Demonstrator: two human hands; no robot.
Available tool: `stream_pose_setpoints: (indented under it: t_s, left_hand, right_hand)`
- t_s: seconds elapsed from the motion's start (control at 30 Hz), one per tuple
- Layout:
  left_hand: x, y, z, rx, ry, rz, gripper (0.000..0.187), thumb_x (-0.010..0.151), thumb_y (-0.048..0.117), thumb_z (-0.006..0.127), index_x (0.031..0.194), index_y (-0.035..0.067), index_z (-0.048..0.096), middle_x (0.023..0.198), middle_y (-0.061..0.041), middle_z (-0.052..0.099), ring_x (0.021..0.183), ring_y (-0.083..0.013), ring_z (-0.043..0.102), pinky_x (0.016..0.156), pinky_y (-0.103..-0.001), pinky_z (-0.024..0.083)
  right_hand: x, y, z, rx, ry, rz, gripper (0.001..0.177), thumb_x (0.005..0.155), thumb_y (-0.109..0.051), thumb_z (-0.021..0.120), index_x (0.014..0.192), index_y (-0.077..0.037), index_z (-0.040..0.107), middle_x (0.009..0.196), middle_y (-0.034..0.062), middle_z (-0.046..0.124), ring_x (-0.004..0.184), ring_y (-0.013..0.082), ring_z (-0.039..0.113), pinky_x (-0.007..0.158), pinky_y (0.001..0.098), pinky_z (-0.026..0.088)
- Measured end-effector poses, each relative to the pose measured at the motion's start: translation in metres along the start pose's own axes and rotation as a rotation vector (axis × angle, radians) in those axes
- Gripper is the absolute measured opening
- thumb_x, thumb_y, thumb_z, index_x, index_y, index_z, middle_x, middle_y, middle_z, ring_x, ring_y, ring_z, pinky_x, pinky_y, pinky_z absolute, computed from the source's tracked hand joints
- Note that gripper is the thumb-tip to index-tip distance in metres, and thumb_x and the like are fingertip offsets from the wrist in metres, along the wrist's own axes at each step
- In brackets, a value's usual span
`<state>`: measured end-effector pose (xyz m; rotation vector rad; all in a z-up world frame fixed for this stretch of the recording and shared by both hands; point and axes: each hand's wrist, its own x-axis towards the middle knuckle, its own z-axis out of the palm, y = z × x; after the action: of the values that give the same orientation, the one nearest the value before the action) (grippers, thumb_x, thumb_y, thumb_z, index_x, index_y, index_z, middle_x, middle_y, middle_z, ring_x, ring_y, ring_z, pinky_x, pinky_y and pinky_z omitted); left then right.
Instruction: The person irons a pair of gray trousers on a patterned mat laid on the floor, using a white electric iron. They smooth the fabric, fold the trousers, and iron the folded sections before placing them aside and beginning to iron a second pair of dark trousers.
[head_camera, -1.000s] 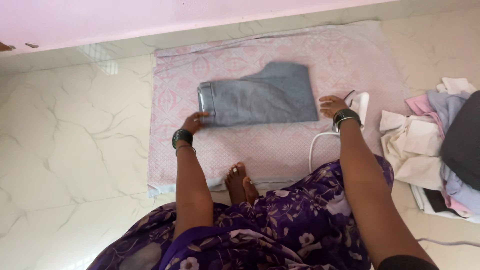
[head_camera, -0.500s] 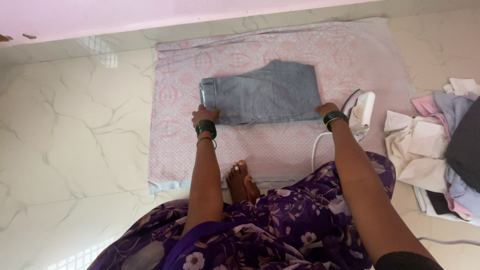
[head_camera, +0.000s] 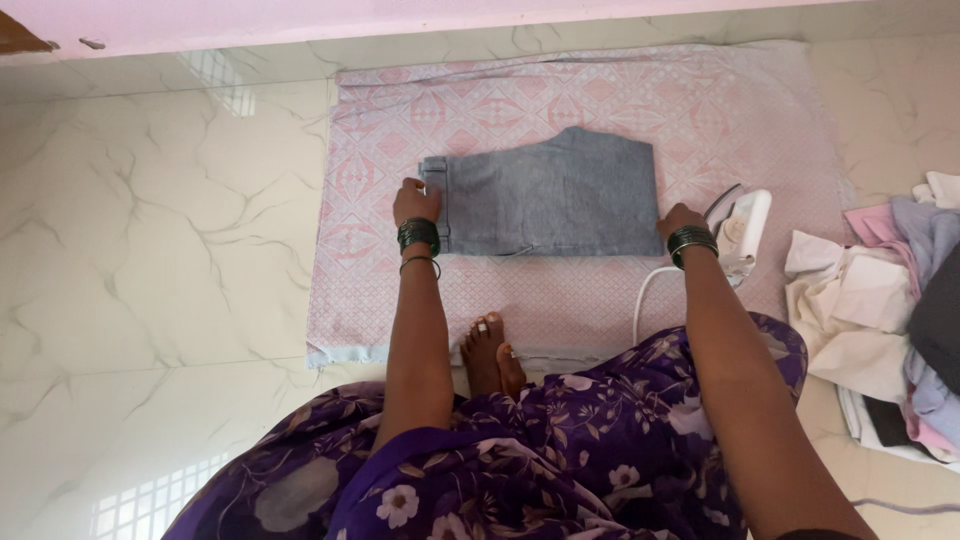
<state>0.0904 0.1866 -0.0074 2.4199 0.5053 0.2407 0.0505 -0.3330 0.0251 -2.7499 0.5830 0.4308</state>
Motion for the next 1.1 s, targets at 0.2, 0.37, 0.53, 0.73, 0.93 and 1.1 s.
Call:
stream_pose_setpoints:
  t_s: [0.2, 0.37, 0.53, 0.73, 0.93, 1.1]
  left_hand:
    - [-0.017, 0.010, 0.023, 0.051, 0.020, -0.144, 0.032, 0.086, 0.014, 0.063, 0.118, 0.014, 0.059, 0.120, -0.015, 0.065, 0.100, -0.0413, 0.069, 0.084, -0.052, 0.058]
    - [-0.023, -0.009, 0.012, 0.137, 0.008, -0.237, 0.028, 0.092, 0.017, 0.061, 0.120, 0.014, 0.058, 0.124, -0.017, 0.061, 0.110, -0.0406, 0.064, 0.088, -0.051, 0.056]
    - [-0.038, 0.015, 0.011, 0.135, 0.071, -0.253, 0.045, 0.098, 0.047, 0.066, 0.124, 0.012, 0.055, 0.125, -0.019, 0.058, 0.113, -0.0460, 0.058, 0.088, -0.060, 0.051]
    - [-0.052, 0.038, 0.001, 0.168, -0.058, -0.305, 0.074, 0.083, 0.051, 0.077, 0.137, 0.013, 0.044, 0.129, -0.020, 0.054, 0.115, -0.0431, 0.059, 0.088, -0.055, 0.054]
    - [-0.064, 0.035, 0.005, 0.205, 0.065, -0.172, 0.069, 0.089, 0.032, 0.070, 0.149, 0.012, 0.041, 0.133, -0.020, 0.054, 0.120, -0.0400, 0.057, 0.099, -0.051, 0.050]
    - [-0.071, 0.051, 0.042, 0.232, 0.215, 0.253, 0.059, 0.090, 0.010, 0.058, 0.148, 0.014, 0.046, 0.152, -0.018, 0.048, 0.142, -0.0386, 0.040, 0.116, -0.051, 0.033]
  right_hand:
    - [0.000, -0.022, 0.022, -0.014, 0.150, -0.237, 0.042, 0.092, -0.029, 0.067, 0.130, -0.011, 0.062, 0.136, 0.0241, 0.060, 0.122, 0.0453, 0.060, 0.104, 0.0528, 0.049]
    - [0.008, -0.027, 0.027, -0.127, -0.019, -0.389, 0.047, 0.086, -0.039, 0.071, 0.129, -0.021, 0.066, 0.141, 0.0162, 0.056, 0.126, 0.0398, 0.056, 0.107, 0.0504, 0.046]
    - [0.021, 0.008, -0.018, -0.085, 0.379, 0.157, 0.059, 0.091, -0.037, 0.070, 0.143, -0.012, 0.055, 0.145, 0.0215, 0.047, 0.136, 0.0427, 0.045, 0.106, 0.0632, 0.043]
    - [0.001, 0.060, -0.051, 0.283, 0.360, 0.537, 0.071, 0.083, -0.030, 0.075, 0.143, -0.009, 0.042, 0.142, 0.0226, 0.038, 0.124, 0.0453, 0.046, 0.097, 0.0624, 0.042]
    - [-0.017, 0.079, -0.062, 0.516, 0.153, 0.386, 0.061, 0.083, -0.024, 0.076, 0.131, 0.003, 0.050, 0.116, 0.0237, 0.059, 0.100, 0.0370, 0.064, 0.083, 0.0489, 0.052]
    - [-0.037, 0.064, -0.083, 0.508, 0.231, -0.062, 0.052, 0.086, -0.020, 0.078, 0.122, 0.010, 0.056, 0.099, 0.0231, 0.072, 0.082, 0.0272, 0.072, 0.073, 0.0374, 0.056]
